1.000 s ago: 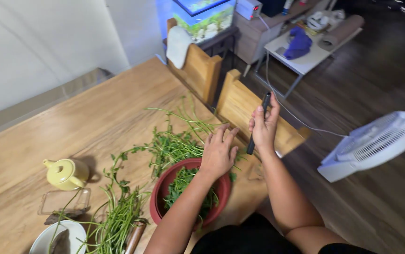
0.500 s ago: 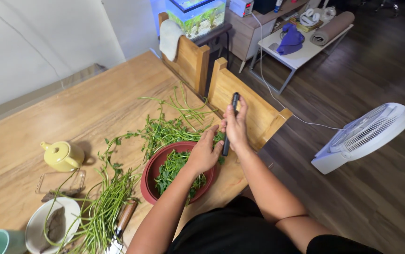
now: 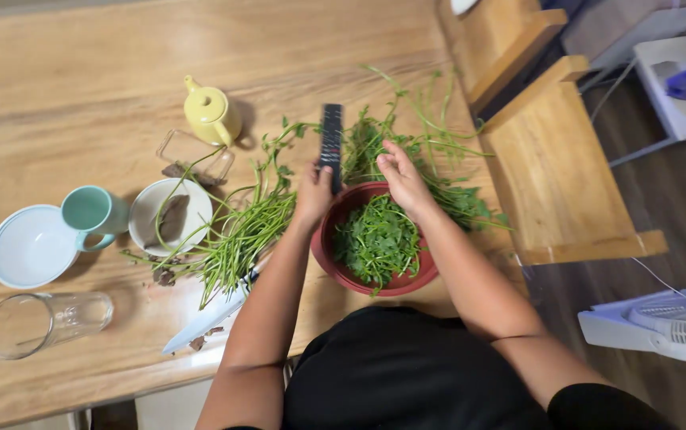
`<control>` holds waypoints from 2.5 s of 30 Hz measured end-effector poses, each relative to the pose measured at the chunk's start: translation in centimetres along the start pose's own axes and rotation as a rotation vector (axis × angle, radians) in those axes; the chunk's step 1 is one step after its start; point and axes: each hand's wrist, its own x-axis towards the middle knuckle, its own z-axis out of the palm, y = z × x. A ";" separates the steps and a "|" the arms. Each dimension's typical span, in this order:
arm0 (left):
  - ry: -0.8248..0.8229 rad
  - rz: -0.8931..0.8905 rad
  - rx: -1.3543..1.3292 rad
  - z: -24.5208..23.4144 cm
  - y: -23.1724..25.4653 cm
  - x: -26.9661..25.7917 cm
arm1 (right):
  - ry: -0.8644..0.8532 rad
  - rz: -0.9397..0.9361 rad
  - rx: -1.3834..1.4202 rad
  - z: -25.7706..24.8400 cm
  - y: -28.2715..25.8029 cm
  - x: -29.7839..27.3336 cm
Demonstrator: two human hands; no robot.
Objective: The person plucks green leaves and tender tips from long stems by hand, placing the harvested parts into a red bowl while discarding the tougher stalks onto the table.
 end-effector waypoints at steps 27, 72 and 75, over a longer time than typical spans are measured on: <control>0.385 0.049 0.795 -8.3 2.0 17.8 | -0.185 -0.227 -0.655 8.0 4.8 12.1; -0.480 0.276 -0.019 19.1 7.7 -5.7 | 0.254 -0.223 0.774 -10.1 -6.8 -2.3; -0.435 0.216 0.020 17.3 7.6 -4.4 | 0.245 -0.197 0.767 -8.6 -7.1 -0.5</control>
